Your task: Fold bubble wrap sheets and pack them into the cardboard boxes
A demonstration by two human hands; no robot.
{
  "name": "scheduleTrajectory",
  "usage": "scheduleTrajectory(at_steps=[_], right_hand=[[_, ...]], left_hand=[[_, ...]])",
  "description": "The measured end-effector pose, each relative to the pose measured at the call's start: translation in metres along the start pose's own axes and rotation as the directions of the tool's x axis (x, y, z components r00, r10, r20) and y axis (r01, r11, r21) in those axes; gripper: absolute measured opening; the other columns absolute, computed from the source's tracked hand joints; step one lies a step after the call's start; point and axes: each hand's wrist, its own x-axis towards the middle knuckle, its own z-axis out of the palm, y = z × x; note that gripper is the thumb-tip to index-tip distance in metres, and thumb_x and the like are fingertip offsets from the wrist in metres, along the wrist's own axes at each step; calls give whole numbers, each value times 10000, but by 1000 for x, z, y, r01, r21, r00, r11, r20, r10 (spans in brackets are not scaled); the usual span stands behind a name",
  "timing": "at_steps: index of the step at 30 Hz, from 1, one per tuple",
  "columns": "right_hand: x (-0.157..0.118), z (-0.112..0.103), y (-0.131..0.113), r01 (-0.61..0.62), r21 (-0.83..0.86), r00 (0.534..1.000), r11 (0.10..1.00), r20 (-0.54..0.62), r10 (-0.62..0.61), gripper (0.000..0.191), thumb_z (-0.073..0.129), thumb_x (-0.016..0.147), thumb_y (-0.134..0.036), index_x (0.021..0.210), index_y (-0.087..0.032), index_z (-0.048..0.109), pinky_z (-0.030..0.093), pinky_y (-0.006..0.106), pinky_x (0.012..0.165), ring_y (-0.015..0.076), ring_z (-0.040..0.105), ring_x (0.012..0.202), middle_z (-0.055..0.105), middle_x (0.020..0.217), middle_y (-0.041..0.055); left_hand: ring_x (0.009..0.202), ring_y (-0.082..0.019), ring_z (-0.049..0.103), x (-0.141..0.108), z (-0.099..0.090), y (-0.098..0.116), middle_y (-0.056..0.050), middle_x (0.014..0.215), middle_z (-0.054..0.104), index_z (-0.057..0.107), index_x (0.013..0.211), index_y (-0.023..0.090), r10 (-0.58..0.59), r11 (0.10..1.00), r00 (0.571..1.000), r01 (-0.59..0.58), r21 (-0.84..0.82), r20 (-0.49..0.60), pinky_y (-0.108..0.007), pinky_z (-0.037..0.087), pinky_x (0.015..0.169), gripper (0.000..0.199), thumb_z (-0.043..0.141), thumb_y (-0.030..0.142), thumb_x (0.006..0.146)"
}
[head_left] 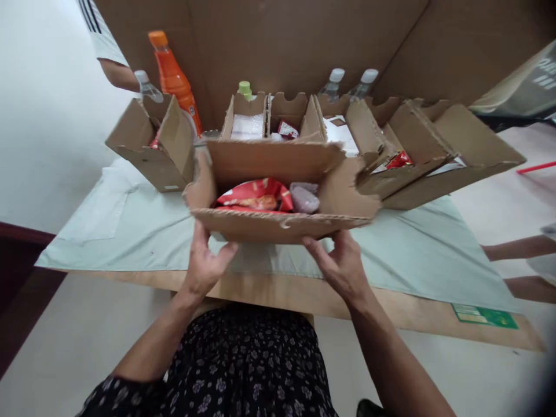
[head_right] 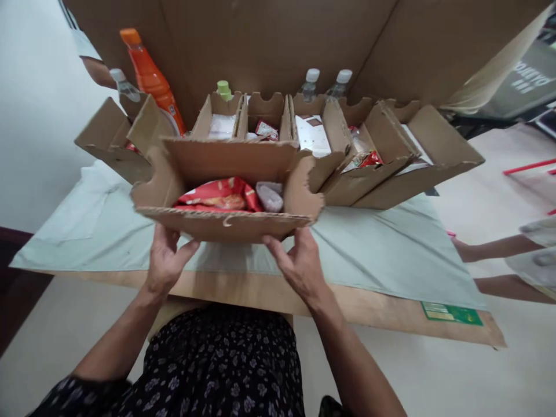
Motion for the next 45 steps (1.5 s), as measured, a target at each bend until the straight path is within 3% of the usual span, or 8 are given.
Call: scheduleTrajectory(at_steps=[3, 8, 12, 17, 21, 27, 34, 45], right_hand=[[-7, -18, 12, -89, 4, 990, 996, -113, 89, 531, 717, 866, -651, 1133, -194, 678, 583, 446, 831, 288, 697, 943, 753, 1043, 122], [-67, -27, 27, -138, -11, 976, 990, -174, 134, 538, 750, 871, -566, 1276, -221, 666, 459, 590, 1146, 358, 670, 1216, 746, 1215, 138], [-80, 15, 19, -119, -7, 992, 993, -49, 118, 526, 719, 901, -541, 1313, -217, 669, 524, 594, 1080, 366, 704, 1139, 760, 1157, 149], [-60, 82, -13, 92, 60, 984, 994, 146, -100, 639, 648, 969, -455, 1534, -207, 482, 540, 562, 1103, 354, 636, 1314, 651, 1425, 186], [-63, 117, -19, 352, 59, 893, 934, 279, -354, 656, 625, 960, -306, 1579, -213, 429, 569, 547, 1056, 342, 625, 1317, 629, 1452, 183], [-36, 132, 15, 143, 64, 976, 988, 158, -152, 634, 600, 971, -312, 1582, -248, 444, 560, 563, 1061, 320, 619, 1318, 611, 1480, 169], [7, 161, 16, 20, 306, 948, 952, 298, -116, 734, 691, 926, -430, 1590, -244, 439, 639, 456, 867, 312, 666, 1216, 599, 1501, 167], [-4, 195, -1, 183, 430, 935, 884, 201, -291, 885, 633, 950, -270, 1706, -380, 186, 601, 506, 1063, 313, 475, 1501, 378, 1712, 92]], left_hand=[[1409, -315, 559, 18, 27, 9, -135, 1471, 606, 461, 1513, 227, 70, 997, 994, -66, -43, 84, -477, 438, 1223, 711, 743, 384, 879], [1499, -341, 484, -37, 38, -5, -155, 1541, 563, 448, 1546, 211, -69, 995, 984, 80, -63, 163, -503, 356, 1297, 751, 751, 320, 868], [1472, -319, 530, -46, -1, -35, -143, 1490, 612, 507, 1488, 201, -167, 984, 985, 168, -57, 32, -459, 397, 1273, 690, 709, 256, 831], [1234, -293, 701, 40, -75, -63, -112, 1258, 730, 613, 1307, 199, -59, 998, 992, 56, -25, -107, -404, 583, 1055, 559, 725, 308, 771], [1444, -311, 564, 90, -104, -76, -115, 1519, 617, 558, 1470, 265, 1, 1000, 971, 2, 12, -240, -467, 457, 1209, 730, 796, 454, 806], [1561, -337, 427, 49, -71, -82, -93, 1651, 501, 545, 1532, 307, -89, 995, 974, 80, -51, -206, -498, 295, 1320, 724, 691, 658, 916], [1638, -317, 278, 4, -28, -75, -72, 1742, 357, 436, 1616, 302, -72, 994, 980, 55, -96, -184, -487, 226, 1353, 721, 553, 651, 996], [1048, -269, 698, 36, -54, -107, -85, 1124, 693, 579, 1264, 201, 34, 998, 992, -40, -48, -124, -410, 580, 967, 598, 813, 473, 785]])
